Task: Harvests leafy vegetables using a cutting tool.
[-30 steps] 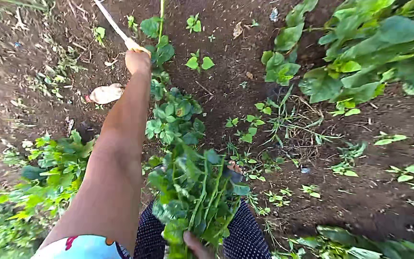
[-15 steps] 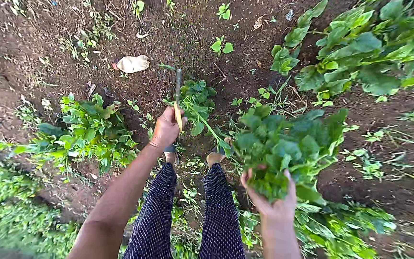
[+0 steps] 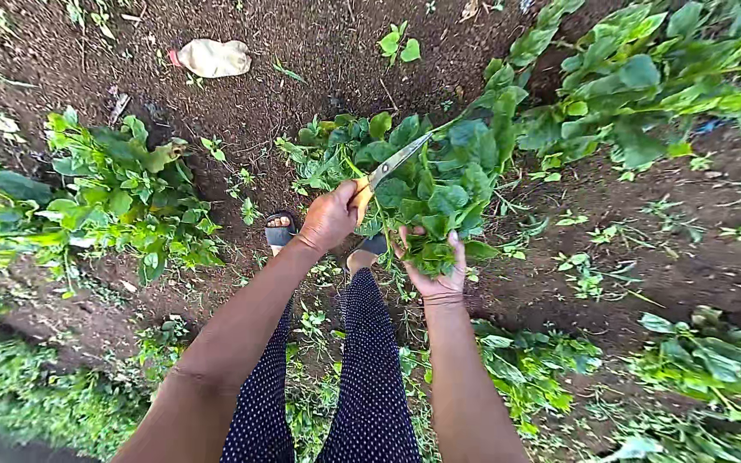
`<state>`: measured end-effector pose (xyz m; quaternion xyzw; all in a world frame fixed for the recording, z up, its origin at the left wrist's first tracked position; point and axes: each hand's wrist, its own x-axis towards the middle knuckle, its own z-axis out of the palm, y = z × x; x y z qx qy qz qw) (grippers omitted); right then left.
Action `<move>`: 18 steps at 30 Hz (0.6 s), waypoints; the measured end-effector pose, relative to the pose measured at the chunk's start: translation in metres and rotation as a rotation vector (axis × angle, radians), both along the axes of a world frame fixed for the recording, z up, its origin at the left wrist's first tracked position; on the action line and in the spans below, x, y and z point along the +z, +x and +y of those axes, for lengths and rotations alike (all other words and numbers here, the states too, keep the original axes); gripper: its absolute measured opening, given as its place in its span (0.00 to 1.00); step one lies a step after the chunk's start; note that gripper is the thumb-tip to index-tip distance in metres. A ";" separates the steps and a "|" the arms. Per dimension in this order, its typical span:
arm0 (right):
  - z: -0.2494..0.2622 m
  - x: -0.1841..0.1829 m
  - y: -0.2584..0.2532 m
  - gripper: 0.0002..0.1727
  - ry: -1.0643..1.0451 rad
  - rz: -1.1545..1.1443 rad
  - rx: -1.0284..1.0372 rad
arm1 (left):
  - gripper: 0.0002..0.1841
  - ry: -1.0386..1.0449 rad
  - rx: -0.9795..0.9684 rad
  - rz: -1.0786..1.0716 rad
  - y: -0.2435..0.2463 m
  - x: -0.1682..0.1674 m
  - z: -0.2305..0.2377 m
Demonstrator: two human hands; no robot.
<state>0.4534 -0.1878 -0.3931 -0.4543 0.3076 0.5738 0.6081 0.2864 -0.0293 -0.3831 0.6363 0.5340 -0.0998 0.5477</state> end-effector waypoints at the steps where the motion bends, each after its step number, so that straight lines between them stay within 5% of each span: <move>1: -0.002 -0.001 0.000 0.23 -0.007 -0.007 0.047 | 0.14 -0.005 -0.001 -0.004 0.000 -0.001 0.000; 5: -0.004 0.006 -0.007 0.30 -0.036 0.022 0.219 | 0.14 -0.064 -0.042 0.023 0.004 0.002 -0.007; 9: -0.010 0.004 -0.016 0.41 -0.057 0.043 0.276 | 0.14 -0.094 0.128 0.007 0.019 0.004 -0.027; 18: -0.011 0.007 -0.023 0.23 -0.043 0.100 0.153 | 0.16 -0.203 0.328 0.000 0.026 0.009 -0.036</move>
